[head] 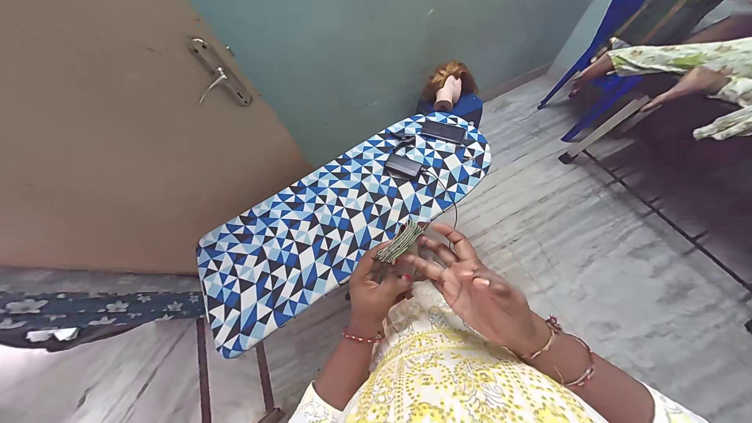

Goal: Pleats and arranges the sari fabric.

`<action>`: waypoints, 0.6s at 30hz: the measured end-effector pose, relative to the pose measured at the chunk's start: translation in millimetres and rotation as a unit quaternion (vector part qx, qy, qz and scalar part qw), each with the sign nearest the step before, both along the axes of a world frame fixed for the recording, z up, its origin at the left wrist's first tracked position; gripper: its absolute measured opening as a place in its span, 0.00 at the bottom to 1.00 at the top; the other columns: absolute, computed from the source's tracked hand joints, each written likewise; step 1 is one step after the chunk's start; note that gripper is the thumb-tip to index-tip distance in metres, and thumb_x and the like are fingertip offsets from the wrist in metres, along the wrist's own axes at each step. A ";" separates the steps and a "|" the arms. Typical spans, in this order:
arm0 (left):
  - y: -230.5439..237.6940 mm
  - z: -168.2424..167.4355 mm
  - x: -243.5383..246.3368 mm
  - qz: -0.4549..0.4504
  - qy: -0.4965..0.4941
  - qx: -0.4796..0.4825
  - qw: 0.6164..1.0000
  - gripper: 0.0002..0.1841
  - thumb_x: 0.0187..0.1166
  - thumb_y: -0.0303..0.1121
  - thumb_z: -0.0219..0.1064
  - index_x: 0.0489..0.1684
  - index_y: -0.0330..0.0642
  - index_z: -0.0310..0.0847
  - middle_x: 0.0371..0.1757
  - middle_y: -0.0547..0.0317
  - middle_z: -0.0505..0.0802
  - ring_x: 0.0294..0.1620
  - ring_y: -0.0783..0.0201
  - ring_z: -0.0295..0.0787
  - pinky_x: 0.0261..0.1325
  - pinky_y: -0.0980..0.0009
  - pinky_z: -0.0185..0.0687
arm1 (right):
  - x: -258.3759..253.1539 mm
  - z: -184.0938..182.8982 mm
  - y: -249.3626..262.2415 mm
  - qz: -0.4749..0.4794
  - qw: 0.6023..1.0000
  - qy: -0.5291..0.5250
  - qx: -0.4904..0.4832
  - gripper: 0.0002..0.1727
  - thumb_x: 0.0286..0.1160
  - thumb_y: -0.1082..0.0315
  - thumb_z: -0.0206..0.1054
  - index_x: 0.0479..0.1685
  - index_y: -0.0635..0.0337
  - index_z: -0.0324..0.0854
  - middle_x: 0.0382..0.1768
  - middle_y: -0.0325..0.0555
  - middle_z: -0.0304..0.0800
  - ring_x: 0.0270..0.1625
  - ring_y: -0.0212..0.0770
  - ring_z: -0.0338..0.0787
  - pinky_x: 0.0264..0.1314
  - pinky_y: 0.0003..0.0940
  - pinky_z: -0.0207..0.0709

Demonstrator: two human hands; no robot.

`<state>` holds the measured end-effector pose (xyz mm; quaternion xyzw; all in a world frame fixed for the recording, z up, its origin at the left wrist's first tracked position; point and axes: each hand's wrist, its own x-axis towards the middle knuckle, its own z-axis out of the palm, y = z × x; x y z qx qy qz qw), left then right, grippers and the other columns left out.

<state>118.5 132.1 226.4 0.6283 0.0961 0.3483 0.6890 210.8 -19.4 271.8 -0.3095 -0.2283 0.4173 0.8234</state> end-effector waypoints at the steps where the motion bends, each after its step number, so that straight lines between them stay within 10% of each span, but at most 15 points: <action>1: 3.6 3.4 -3.6 -0.006 0.008 -0.027 1.000 0.30 0.53 0.22 0.81 0.61 0.34 0.83 0.53 0.71 0.96 0.53 0.76 0.93 0.58 0.74 0.90 | 1.7 -3.2 1.1 0.003 0.999 -0.040 -0.012 0.41 0.74 0.52 0.70 0.83 0.52 0.50 0.78 0.42 0.73 0.79 0.43 0.78 0.77 0.41 0.75; 8: 36.6 22.3 -35.6 -0.040 0.067 -0.104 0.991 0.26 0.52 0.27 0.84 0.56 0.47 0.89 0.50 0.72 0.97 0.51 0.77 0.93 0.56 0.76 0.90 | 17.9 -26.6 9.8 -0.172 0.924 -0.304 -0.153 0.32 0.74 0.65 0.69 0.75 0.71 0.64 0.68 0.44 0.83 0.69 0.33 0.85 0.72 0.30 0.81; 12: 44.2 31.3 -50.6 -0.104 0.073 -0.060 0.990 0.24 0.59 0.32 0.84 0.59 0.54 0.91 0.55 0.75 0.96 0.53 0.79 0.92 0.57 0.79 0.88 | 22.4 -30.2 19.9 -0.083 0.876 -0.450 -0.152 0.47 0.72 0.43 0.73 0.81 0.72 0.67 0.76 0.57 0.78 0.80 0.39 0.77 0.83 0.37 0.72; 18: 48.2 26.3 -72.6 -0.205 0.090 0.025 0.974 0.26 0.66 0.31 0.80 0.67 0.55 0.87 0.61 0.79 0.94 0.57 0.81 0.90 0.61 0.78 0.87 | 9.0 -28.2 33.3 0.012 0.886 -0.456 -0.086 0.29 0.67 0.60 0.80 0.64 0.69 0.83 0.58 0.49 0.91 0.64 0.28 0.86 0.72 0.22 0.78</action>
